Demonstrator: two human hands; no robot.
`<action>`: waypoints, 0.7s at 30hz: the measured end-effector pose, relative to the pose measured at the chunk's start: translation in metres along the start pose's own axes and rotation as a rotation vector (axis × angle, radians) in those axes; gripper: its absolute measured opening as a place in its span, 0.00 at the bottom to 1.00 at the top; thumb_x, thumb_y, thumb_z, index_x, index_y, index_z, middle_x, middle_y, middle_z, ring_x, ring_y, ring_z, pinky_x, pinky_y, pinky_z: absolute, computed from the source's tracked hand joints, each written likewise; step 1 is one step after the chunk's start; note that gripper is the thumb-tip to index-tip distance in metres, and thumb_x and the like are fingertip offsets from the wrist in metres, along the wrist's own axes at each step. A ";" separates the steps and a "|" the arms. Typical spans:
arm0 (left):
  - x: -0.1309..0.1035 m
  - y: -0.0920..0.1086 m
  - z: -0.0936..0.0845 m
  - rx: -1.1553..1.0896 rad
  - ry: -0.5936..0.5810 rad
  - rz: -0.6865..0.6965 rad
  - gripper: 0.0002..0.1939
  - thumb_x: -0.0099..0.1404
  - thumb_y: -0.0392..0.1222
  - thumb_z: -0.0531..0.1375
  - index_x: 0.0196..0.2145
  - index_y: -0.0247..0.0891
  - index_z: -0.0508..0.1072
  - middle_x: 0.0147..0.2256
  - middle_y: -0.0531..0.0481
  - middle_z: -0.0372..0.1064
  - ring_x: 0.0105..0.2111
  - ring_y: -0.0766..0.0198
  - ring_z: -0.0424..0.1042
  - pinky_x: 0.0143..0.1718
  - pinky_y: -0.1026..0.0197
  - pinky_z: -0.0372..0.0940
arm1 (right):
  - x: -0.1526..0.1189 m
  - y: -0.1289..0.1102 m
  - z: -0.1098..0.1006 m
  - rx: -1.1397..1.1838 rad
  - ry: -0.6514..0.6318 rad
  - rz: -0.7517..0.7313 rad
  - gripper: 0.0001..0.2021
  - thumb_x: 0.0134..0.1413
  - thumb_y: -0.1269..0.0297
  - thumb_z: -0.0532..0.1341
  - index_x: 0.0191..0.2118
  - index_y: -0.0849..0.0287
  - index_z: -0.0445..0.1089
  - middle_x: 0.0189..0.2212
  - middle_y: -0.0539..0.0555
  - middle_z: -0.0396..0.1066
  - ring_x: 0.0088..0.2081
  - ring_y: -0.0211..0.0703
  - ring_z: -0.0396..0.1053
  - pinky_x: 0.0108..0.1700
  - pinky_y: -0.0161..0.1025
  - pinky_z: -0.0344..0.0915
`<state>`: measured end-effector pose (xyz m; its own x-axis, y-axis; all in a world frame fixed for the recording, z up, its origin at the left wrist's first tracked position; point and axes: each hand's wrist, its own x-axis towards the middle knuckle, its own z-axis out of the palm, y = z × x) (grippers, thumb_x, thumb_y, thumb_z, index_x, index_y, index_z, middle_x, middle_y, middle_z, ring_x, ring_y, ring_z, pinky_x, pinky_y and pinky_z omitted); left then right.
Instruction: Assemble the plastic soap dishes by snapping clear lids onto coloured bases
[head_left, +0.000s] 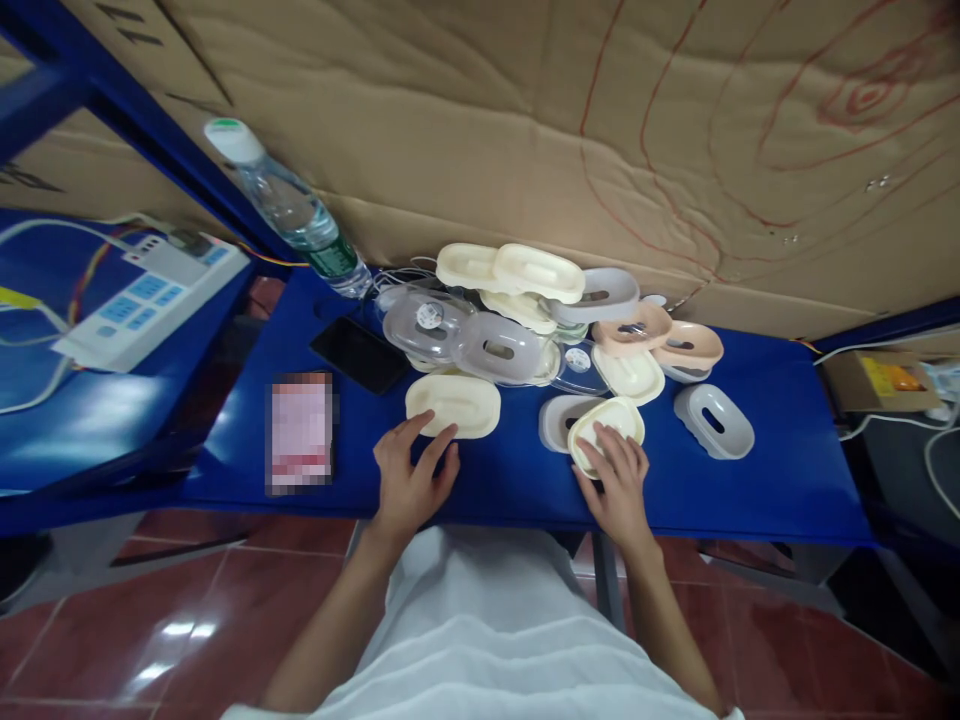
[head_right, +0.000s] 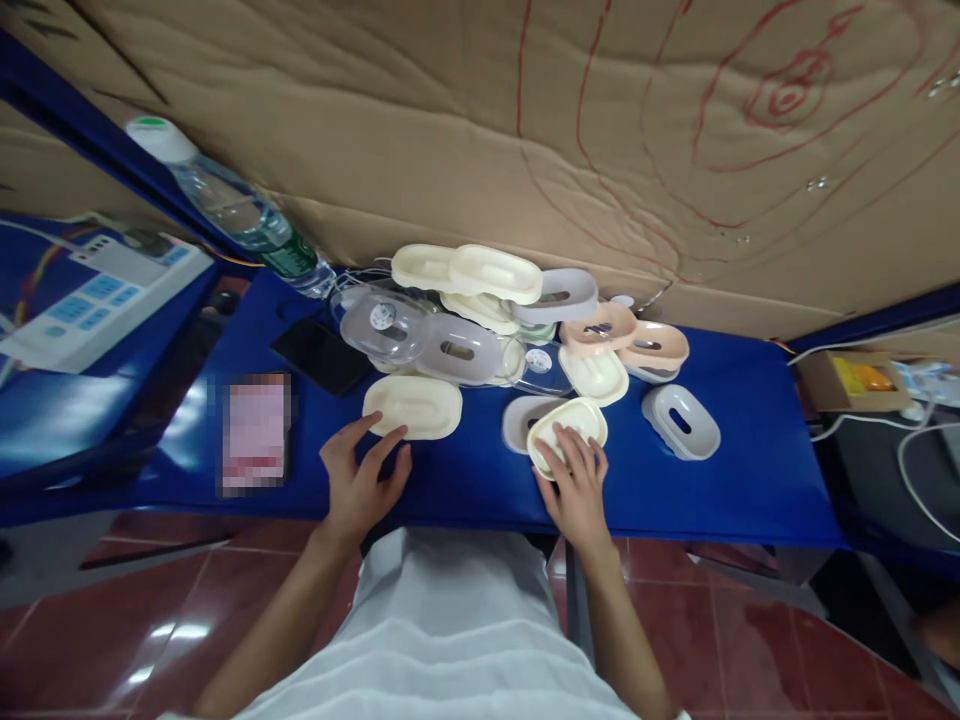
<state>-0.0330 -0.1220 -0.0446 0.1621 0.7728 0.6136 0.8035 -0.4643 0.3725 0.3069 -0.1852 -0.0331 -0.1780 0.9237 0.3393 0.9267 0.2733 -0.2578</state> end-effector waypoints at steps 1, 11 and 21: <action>0.001 0.001 0.001 -0.003 -0.013 -0.013 0.17 0.70 0.38 0.66 0.55 0.46 0.79 0.59 0.38 0.73 0.58 0.45 0.74 0.61 0.43 0.65 | 0.001 0.001 0.001 0.002 0.005 0.010 0.24 0.71 0.64 0.62 0.69 0.46 0.66 0.71 0.60 0.66 0.72 0.57 0.63 0.74 0.61 0.52; 0.011 0.017 0.005 0.114 -0.202 -0.011 0.18 0.75 0.41 0.60 0.59 0.44 0.79 0.70 0.33 0.65 0.69 0.39 0.65 0.70 0.32 0.53 | 0.003 0.000 0.007 0.035 0.066 0.033 0.22 0.74 0.59 0.56 0.68 0.51 0.68 0.71 0.62 0.66 0.72 0.56 0.62 0.73 0.60 0.51; 0.005 0.019 0.004 0.142 -0.165 -0.086 0.21 0.76 0.43 0.58 0.63 0.38 0.75 0.72 0.28 0.59 0.74 0.37 0.56 0.73 0.31 0.44 | -0.001 0.009 0.016 -0.010 0.142 -0.008 0.22 0.75 0.57 0.55 0.68 0.54 0.68 0.71 0.65 0.65 0.72 0.57 0.62 0.72 0.60 0.52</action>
<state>-0.0148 -0.1257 -0.0371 0.1713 0.8726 0.4574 0.8892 -0.3369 0.3097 0.3099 -0.1792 -0.0500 -0.1379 0.8739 0.4662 0.9288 0.2776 -0.2455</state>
